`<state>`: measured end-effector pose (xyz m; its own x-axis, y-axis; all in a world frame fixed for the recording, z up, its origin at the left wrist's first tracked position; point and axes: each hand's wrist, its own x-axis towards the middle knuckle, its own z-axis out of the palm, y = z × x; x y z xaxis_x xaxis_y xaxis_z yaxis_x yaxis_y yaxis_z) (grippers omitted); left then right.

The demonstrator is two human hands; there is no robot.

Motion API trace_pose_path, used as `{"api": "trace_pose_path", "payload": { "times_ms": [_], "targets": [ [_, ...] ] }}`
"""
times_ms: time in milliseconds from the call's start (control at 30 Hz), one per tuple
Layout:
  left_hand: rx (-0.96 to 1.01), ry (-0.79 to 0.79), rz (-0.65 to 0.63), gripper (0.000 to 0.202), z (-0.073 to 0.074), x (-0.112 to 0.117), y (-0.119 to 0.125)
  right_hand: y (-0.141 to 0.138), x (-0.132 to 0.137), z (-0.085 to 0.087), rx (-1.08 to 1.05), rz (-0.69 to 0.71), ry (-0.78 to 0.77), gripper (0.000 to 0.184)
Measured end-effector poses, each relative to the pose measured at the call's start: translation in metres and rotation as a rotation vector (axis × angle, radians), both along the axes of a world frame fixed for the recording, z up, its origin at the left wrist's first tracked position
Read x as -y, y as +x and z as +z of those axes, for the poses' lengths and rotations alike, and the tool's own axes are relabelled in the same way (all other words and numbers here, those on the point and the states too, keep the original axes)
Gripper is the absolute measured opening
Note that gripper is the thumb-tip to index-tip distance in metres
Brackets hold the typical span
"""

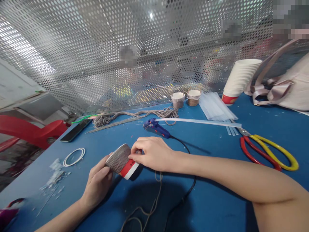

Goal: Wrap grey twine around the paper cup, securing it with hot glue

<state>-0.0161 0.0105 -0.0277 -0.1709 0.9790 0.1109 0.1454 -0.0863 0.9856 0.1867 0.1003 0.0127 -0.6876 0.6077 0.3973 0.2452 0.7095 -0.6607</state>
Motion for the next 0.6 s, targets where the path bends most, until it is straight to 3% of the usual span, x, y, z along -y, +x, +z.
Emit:
{"api": "trace_pose_path", "payload": {
  "times_ms": [267, 433, 600],
  "targets": [
    [0.096, 0.019, 0.000, 0.041, 0.006, -0.004, 0.005, -0.002, 0.000, 0.000, -0.036, 0.016, -0.230, 0.010],
    [0.143, 0.004, 0.076, 0.043, 0.011, -0.007, 0.009, -0.004, -0.001, 0.000, -0.065, 0.029, -0.505, 0.010],
    [0.202, 0.010, 0.030, 0.045, 0.016, -0.007, 0.011, -0.004, 0.003, -0.003, 0.080, 0.051, -0.529, 0.057]
  ]
}}
